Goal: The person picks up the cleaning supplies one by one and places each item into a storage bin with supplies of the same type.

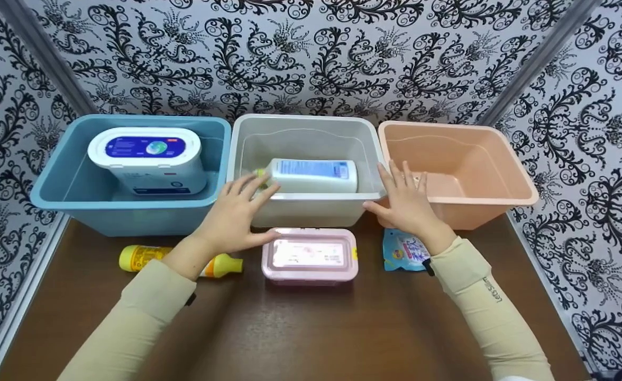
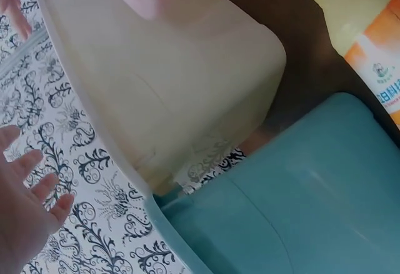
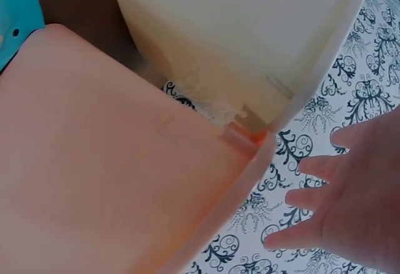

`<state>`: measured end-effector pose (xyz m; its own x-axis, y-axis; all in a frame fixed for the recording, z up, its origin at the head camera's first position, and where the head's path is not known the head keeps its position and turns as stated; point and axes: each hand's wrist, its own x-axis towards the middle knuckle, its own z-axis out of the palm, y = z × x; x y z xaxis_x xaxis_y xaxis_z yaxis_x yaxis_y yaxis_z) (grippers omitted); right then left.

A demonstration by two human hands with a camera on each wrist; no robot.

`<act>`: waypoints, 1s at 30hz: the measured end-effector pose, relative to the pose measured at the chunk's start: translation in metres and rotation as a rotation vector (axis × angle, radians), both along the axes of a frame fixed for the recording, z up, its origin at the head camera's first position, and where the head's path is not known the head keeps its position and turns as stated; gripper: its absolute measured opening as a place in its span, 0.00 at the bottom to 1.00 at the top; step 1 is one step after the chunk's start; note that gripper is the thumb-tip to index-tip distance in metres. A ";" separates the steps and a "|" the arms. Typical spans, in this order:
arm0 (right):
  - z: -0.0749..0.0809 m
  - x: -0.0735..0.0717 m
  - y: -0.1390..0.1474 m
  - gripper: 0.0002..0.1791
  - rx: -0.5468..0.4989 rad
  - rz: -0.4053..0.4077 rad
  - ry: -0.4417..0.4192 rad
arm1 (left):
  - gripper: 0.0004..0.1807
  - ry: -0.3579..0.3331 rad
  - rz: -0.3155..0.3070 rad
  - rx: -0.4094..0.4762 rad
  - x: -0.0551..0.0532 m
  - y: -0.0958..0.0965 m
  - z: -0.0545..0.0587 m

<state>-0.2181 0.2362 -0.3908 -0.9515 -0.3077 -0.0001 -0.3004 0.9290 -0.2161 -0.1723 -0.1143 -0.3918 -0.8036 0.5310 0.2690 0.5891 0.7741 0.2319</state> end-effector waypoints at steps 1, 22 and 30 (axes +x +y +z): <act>0.000 0.000 0.001 0.50 0.001 -0.001 -0.002 | 0.46 -0.004 -0.014 0.005 0.001 0.001 0.000; -0.011 -0.001 0.024 0.52 -0.024 -0.046 -0.006 | 0.46 -0.148 -0.169 -0.093 0.009 0.036 -0.013; -0.013 0.000 0.029 0.52 -0.017 -0.072 -0.045 | 0.46 -0.127 -0.262 -0.087 0.006 0.047 -0.027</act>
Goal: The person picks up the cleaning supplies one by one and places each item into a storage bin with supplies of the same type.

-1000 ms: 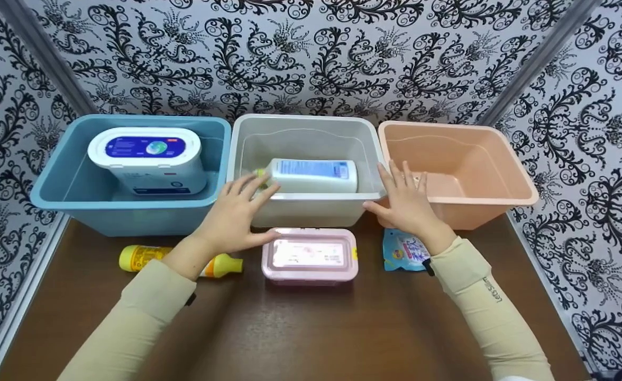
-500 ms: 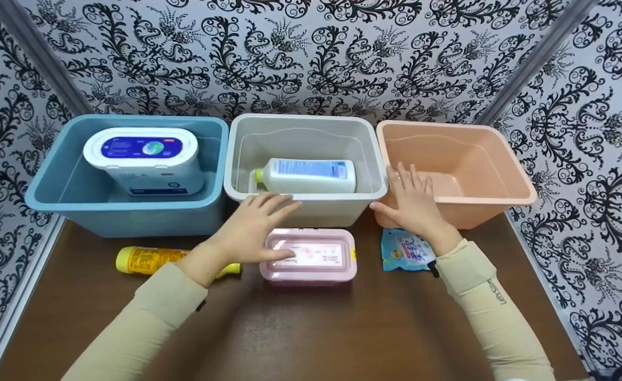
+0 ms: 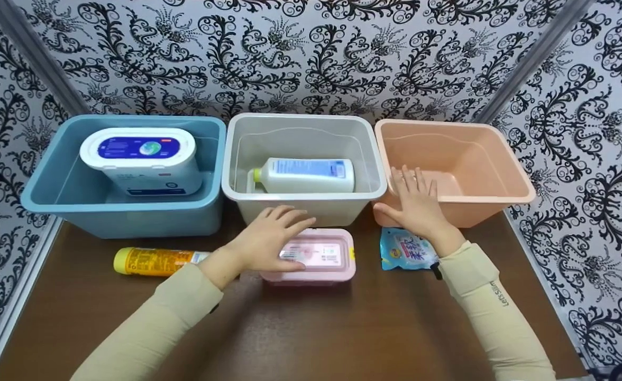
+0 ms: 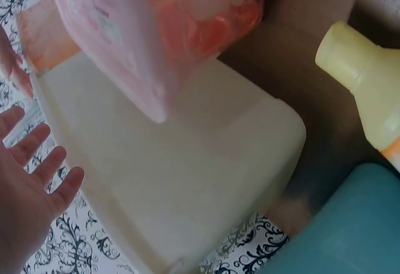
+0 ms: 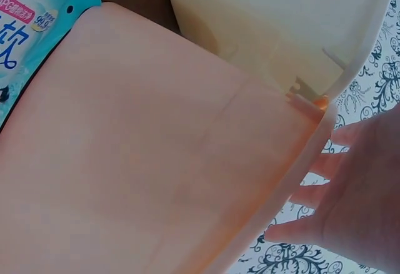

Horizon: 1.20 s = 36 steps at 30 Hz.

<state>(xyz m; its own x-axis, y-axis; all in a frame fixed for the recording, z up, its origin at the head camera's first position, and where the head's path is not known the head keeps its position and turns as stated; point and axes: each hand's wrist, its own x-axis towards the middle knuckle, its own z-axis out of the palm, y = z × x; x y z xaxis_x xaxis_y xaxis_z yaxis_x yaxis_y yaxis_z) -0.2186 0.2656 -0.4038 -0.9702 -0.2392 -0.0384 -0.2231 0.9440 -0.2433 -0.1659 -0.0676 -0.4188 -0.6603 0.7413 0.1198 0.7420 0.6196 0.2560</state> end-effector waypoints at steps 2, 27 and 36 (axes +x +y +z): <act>-0.001 0.000 0.002 0.52 0.003 -0.001 -0.001 | 0.46 -0.017 0.001 -0.011 0.000 0.002 -0.003; -0.014 -0.002 0.015 0.51 -0.004 -0.014 0.003 | 0.49 -0.033 0.025 -0.094 -0.002 0.007 -0.045; -0.016 -0.002 0.015 0.50 -0.006 -0.016 0.007 | 0.51 -0.096 0.033 -0.095 0.000 0.005 -0.054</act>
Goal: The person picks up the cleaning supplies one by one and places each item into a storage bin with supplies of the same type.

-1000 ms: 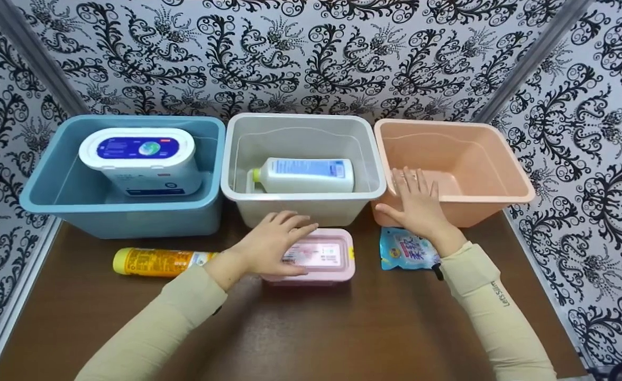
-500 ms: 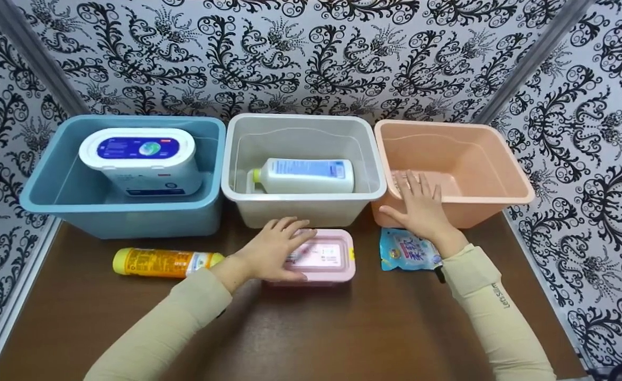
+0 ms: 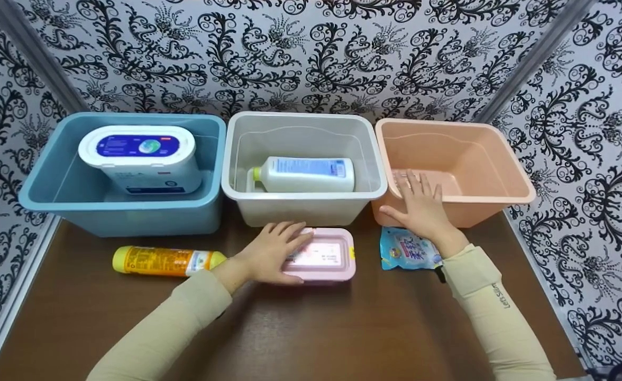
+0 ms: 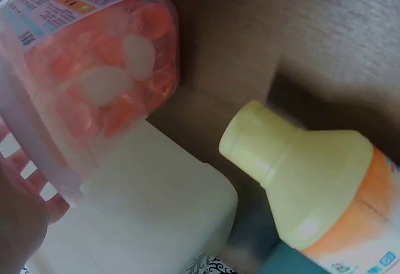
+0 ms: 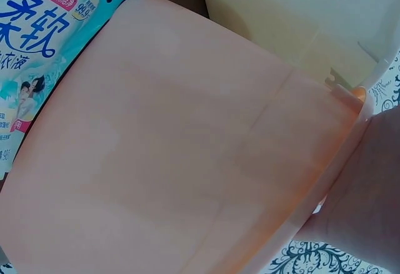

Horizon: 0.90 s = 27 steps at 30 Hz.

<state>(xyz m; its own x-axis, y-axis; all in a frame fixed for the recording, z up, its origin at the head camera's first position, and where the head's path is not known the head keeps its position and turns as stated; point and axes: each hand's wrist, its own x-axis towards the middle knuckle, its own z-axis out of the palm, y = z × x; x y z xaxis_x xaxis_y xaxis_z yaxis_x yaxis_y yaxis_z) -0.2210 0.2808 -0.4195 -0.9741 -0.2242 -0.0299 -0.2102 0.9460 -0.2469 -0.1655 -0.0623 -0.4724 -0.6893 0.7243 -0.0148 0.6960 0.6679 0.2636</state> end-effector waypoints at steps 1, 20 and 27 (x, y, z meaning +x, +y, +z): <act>0.000 0.000 0.000 0.50 -0.001 0.000 0.002 | 0.51 0.001 -0.002 -0.001 0.000 0.000 -0.001; 0.001 0.003 0.007 0.39 -0.014 0.134 0.048 | 0.56 -0.011 -0.003 0.018 0.000 0.000 -0.006; 0.003 0.004 0.006 0.39 -0.020 0.127 0.041 | 0.58 0.021 -0.017 0.010 -0.003 0.002 -0.005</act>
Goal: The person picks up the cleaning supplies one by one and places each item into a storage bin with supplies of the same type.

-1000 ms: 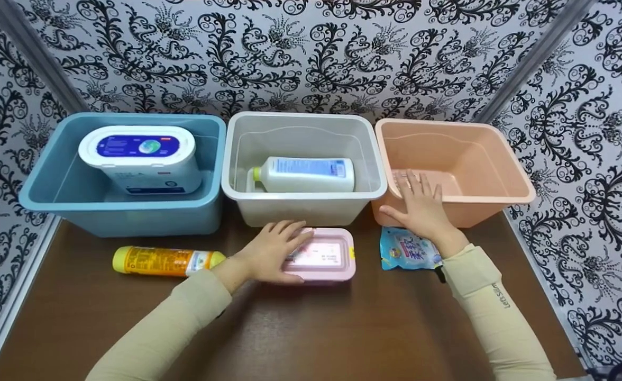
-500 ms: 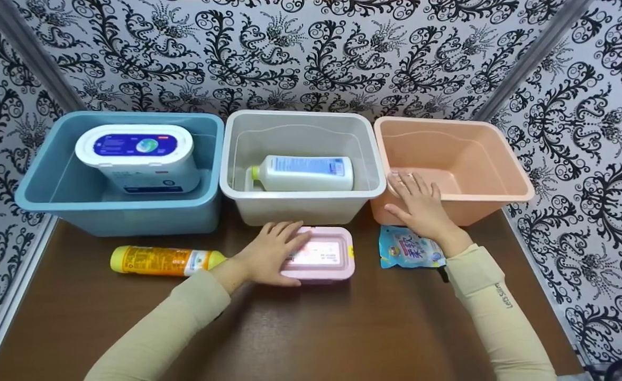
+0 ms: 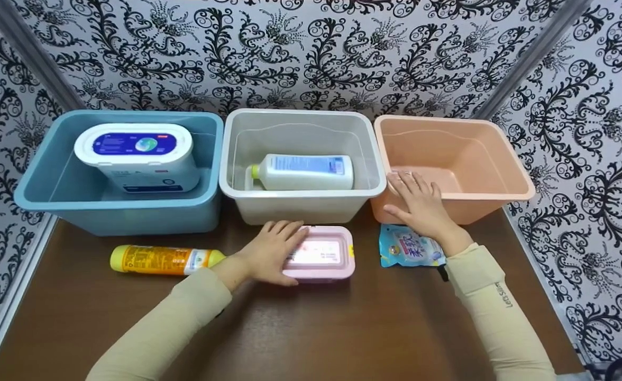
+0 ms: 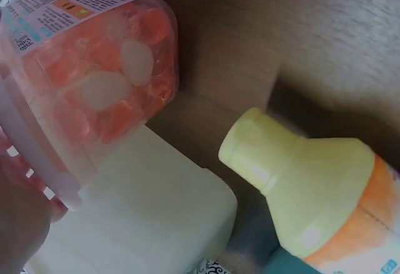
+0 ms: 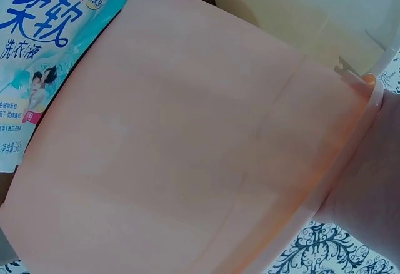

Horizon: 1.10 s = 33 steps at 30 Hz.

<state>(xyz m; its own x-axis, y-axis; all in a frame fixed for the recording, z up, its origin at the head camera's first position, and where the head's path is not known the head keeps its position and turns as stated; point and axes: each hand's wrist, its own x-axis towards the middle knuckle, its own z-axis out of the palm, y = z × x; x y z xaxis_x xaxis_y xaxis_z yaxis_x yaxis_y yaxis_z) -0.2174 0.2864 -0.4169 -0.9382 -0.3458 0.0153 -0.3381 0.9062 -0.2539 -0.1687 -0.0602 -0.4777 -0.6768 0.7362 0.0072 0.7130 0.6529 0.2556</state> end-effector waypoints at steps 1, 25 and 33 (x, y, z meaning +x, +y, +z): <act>0.000 0.000 0.000 0.39 0.002 0.000 0.000 | 0.58 0.000 0.001 0.004 0.000 0.000 0.000; -0.002 -0.002 -0.001 0.39 0.006 -0.005 0.034 | 0.56 -0.006 -0.029 0.115 -0.006 -0.009 0.001; -0.003 -0.002 0.000 0.39 0.008 -0.007 0.032 | 0.56 -0.012 -0.023 0.113 -0.003 -0.013 0.004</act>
